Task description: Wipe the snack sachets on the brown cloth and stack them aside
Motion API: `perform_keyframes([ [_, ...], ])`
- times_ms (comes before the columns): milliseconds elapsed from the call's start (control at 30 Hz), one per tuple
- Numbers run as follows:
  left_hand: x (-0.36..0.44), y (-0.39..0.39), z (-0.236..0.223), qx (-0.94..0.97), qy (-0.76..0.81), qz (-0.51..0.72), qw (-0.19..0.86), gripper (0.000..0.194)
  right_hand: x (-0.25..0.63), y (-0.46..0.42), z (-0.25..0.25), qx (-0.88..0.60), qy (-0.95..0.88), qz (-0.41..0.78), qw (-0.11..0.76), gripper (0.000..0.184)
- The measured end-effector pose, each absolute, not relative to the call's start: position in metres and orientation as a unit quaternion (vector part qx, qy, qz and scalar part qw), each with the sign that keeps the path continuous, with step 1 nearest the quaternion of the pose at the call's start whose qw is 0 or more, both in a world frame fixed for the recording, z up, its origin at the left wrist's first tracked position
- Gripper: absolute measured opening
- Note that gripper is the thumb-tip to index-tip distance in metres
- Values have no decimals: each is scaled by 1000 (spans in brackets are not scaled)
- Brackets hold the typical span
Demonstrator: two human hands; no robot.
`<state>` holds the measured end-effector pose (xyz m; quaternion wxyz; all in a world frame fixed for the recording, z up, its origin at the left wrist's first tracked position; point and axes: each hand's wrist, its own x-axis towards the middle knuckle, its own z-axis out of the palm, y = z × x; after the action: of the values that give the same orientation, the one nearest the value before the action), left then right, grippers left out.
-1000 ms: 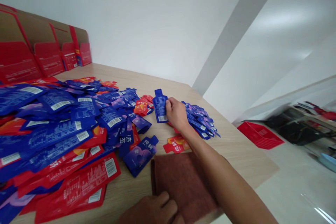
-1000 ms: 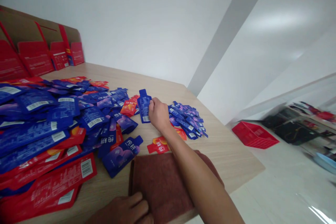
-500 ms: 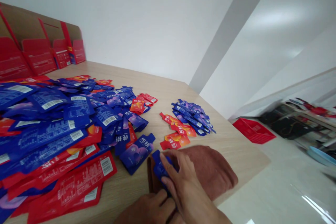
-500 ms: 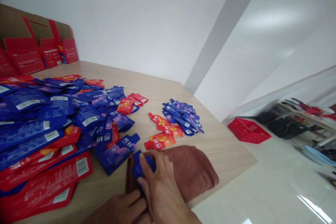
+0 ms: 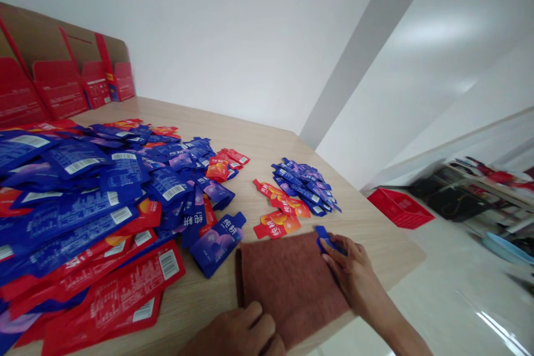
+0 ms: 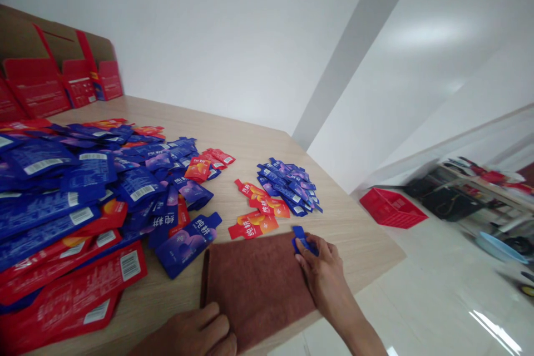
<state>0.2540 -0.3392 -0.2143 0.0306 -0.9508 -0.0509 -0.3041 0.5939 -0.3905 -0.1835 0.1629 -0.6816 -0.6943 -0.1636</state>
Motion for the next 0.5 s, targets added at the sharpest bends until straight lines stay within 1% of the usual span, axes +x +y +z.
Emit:
perform_keyframes([
  [67,255,-339,-214,-948,-50,-312,30,28,601,-395,-179,-699,-687,-140,142,42],
  [167,256,-338,-214,-949,-54,-309,34,32,597,-401,-165,-722,-679,-84,102,54],
  [267,256,-339,-215,-953,-53,-294,48,31,588,-403,-143,-774,-623,-57,91,56],
  [333,256,-340,-216,-954,-52,-290,55,28,578,-402,-129,-796,-586,-59,141,56],
  [400,256,-340,-215,-953,-55,-291,56,30,559,-401,-119,-777,-580,-46,239,53],
  [467,255,-340,-214,-955,-55,-288,48,32,531,-400,-116,-724,-606,15,329,52],
  [500,255,-340,-214,-955,-56,-287,45,31,515,-399,-117,-691,-628,59,353,51],
])
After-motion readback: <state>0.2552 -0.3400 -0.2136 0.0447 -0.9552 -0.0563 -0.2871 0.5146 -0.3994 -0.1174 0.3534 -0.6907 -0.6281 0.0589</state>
